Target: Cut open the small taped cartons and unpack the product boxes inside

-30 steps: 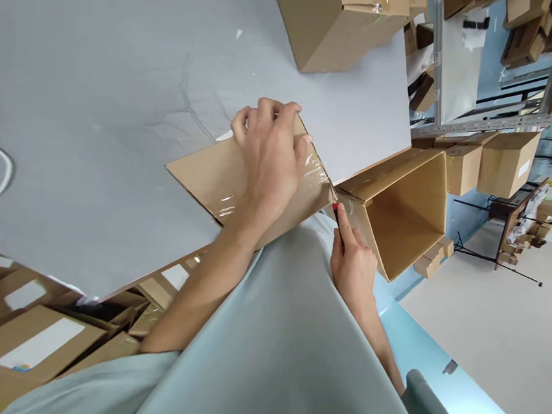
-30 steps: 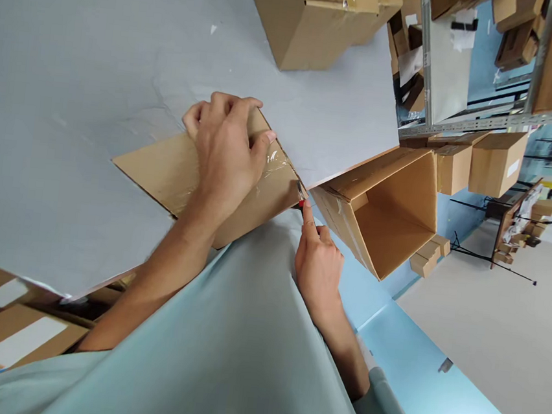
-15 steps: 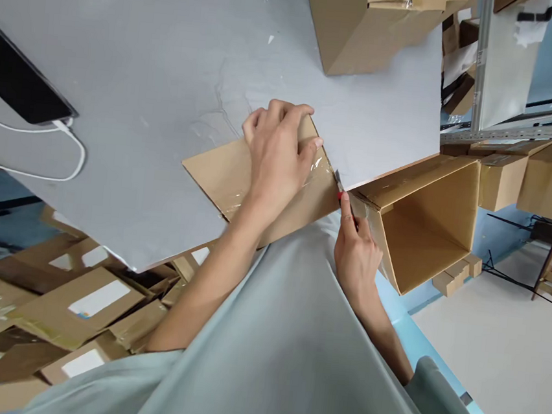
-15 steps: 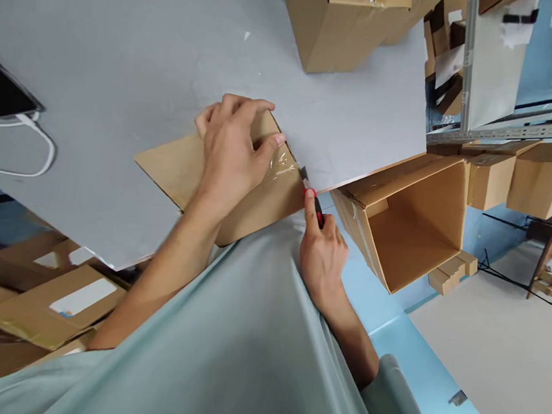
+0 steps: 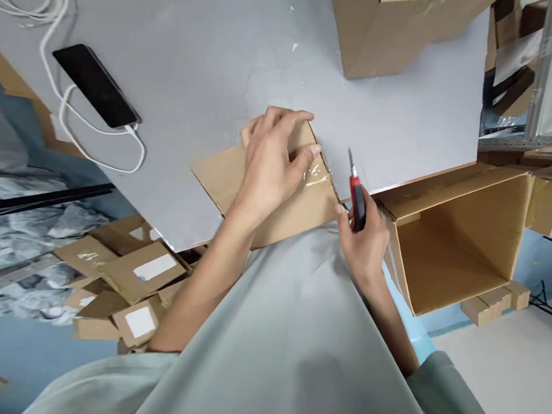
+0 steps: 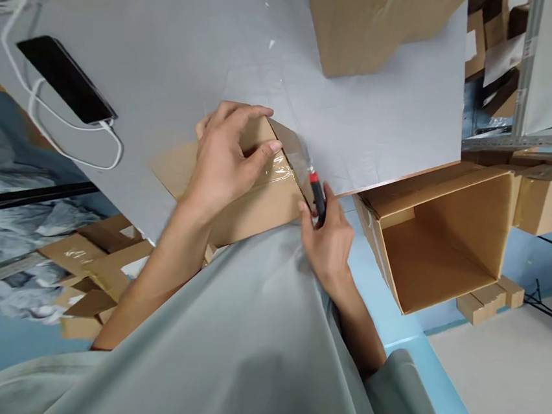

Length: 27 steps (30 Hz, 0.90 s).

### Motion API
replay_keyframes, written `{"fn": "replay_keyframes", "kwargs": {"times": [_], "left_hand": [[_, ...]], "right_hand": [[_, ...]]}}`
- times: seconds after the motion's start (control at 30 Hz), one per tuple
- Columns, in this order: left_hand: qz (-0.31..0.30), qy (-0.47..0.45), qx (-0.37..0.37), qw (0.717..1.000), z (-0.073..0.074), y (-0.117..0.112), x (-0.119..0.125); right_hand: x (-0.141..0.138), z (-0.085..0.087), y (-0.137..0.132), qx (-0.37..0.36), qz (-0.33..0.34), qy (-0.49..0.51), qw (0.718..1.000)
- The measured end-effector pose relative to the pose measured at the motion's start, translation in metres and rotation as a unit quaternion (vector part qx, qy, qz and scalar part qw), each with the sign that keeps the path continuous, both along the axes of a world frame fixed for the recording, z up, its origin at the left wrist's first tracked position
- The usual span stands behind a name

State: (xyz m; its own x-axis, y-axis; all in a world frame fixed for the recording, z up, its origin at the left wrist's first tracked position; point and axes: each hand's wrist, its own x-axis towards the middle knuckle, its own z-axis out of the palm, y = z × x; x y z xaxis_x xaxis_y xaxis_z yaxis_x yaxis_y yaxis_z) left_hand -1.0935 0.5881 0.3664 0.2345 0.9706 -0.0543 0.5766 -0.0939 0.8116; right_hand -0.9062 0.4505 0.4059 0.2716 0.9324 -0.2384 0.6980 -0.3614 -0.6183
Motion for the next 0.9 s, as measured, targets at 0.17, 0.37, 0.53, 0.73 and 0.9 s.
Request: {"fn": "replay_keyframes", "kwargs": {"times": [0.17,0.37,0.53,0.73,0.9], "left_hand": [[-0.005,0.009,-0.008,1.0,-0.001,0.001,-0.003],[0.01,0.045,-0.019,0.999,0.007,0.0,-0.001],[0.042,0.055,-0.033,0.997,0.018,-0.001,0.002],[0.062,0.095,-0.031,0.993,0.021,-0.001,0.006],[0.091,0.151,0.027,0.984,0.016,-0.014,0.014]], "right_hand": [[0.016,-0.026,0.049,-0.009,0.021,0.099,0.995],[0.023,-0.039,0.057,0.003,0.054,0.077,0.996],[0.022,-0.037,0.058,-0.01,0.062,0.126,0.99],[0.039,-0.045,0.063,-0.027,0.048,0.24,0.969],[0.074,-0.089,0.074,-0.042,0.075,0.325,0.942]]}}
